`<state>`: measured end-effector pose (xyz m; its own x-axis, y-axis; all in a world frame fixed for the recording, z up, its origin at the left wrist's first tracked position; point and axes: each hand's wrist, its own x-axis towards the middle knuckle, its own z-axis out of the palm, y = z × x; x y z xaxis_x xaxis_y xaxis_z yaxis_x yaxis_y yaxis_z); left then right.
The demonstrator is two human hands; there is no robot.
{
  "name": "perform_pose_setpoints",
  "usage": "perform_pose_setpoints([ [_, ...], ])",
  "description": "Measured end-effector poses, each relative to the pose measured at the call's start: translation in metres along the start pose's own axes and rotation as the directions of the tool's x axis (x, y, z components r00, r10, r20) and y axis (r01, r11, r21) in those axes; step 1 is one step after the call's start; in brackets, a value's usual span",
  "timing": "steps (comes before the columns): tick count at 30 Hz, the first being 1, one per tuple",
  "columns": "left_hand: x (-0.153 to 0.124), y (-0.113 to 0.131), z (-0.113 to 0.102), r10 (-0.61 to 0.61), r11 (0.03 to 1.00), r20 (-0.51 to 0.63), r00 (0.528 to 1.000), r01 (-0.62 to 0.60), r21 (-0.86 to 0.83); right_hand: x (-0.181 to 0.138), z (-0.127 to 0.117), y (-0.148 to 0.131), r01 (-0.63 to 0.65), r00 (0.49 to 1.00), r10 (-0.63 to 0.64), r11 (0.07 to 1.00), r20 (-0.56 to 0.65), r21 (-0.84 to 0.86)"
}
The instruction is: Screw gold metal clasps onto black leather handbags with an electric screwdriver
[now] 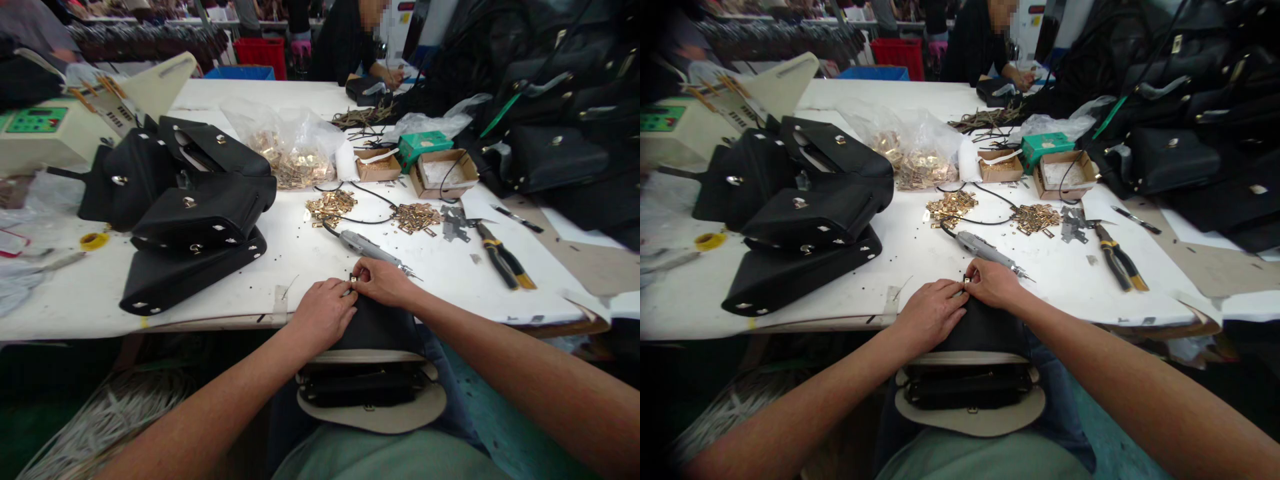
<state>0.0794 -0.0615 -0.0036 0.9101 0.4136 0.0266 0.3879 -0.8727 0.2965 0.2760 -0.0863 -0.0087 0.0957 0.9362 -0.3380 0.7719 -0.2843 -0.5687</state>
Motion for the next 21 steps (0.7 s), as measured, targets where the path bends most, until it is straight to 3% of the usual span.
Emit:
perform_pose_setpoints([
  [9, 0.0004, 0.0006, -0.0007, -0.013, 0.999, 0.023, 1.0, 0.012, 0.037, -0.0008, 0.0017, 0.0063, 0.056, 0.998, -0.056, 0.998, -0.003, 0.04],
  [15, 0.0015, 0.0005, -0.0017, -0.005, 0.999, 0.021, 1.0, 0.004, 0.035, -0.0007, 0.002, 0.0034, 0.016, 0.999, -0.016, 1.0, -0.034, 0.001],
  [21, 0.0009, 0.0011, -0.0011, -0.01, 1.0, 0.014, 1.0, 0.009, 0.028, 0.0015, -0.002, 0.0031, 0.047, 0.999, -0.047, 0.998, 0.008, 0.029],
])
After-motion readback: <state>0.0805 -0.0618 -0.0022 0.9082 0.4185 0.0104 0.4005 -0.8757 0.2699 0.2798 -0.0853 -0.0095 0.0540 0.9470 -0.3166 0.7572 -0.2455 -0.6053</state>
